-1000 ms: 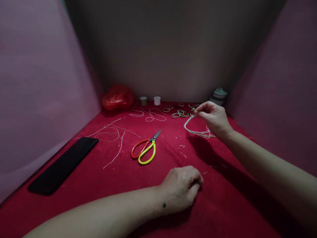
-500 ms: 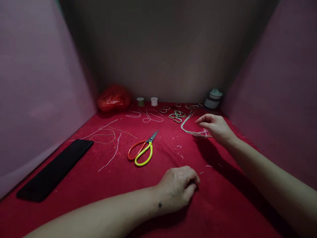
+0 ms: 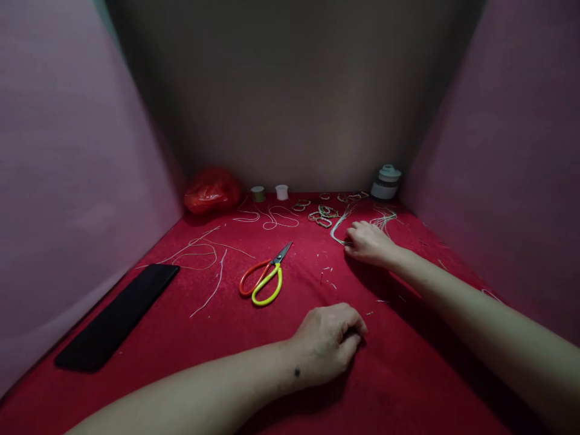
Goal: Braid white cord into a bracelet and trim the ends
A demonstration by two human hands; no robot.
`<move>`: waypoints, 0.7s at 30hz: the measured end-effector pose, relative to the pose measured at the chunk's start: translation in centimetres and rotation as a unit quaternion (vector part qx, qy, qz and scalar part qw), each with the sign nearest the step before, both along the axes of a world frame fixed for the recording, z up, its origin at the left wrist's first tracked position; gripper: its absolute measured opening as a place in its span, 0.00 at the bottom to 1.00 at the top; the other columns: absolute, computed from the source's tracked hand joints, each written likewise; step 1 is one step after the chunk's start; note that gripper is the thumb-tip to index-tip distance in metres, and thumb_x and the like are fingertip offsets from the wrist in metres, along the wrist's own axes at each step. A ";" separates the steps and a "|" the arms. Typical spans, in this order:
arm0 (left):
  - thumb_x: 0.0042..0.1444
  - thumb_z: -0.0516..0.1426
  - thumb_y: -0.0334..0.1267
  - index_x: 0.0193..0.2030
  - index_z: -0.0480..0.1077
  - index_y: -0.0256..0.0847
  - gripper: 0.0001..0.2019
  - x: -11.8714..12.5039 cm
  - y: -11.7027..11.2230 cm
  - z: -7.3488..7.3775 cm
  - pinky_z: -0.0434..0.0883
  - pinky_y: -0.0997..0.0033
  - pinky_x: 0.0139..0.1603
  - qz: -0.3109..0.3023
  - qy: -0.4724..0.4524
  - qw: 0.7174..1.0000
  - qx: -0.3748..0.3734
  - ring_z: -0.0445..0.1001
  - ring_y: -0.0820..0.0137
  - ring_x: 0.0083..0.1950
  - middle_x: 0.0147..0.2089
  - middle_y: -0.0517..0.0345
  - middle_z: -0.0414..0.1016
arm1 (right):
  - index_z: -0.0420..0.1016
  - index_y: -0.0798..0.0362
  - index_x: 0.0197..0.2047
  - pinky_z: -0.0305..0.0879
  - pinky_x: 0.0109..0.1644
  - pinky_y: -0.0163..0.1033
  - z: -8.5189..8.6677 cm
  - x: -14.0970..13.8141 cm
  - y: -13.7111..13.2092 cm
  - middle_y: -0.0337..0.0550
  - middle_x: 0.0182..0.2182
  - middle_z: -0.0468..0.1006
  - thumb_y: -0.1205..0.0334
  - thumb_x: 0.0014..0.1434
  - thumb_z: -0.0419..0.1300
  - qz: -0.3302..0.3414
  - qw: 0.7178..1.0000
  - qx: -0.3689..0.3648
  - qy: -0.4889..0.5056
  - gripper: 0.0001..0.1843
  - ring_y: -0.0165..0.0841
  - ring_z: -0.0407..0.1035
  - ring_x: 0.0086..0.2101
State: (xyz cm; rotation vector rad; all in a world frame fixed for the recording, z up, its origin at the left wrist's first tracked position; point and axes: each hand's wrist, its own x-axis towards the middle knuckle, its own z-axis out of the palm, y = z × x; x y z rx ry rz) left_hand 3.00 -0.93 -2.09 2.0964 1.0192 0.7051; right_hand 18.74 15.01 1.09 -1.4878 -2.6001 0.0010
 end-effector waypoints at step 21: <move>0.53 0.55 0.25 0.35 0.75 0.32 0.08 0.0 0.1 -0.2 0.69 0.75 0.39 0.001 -0.004 1.000 0.019 0.73 0.71 0.35 0.34 0.50 0.78 | 0.61 0.52 0.31 0.62 0.29 0.33 0.9 3.1 -0.9 0.43 0.24 0.74 0.67 0.53 0.51 -0.068 0.926 -0.155 0.336 0.01 0.30 0.70 0.25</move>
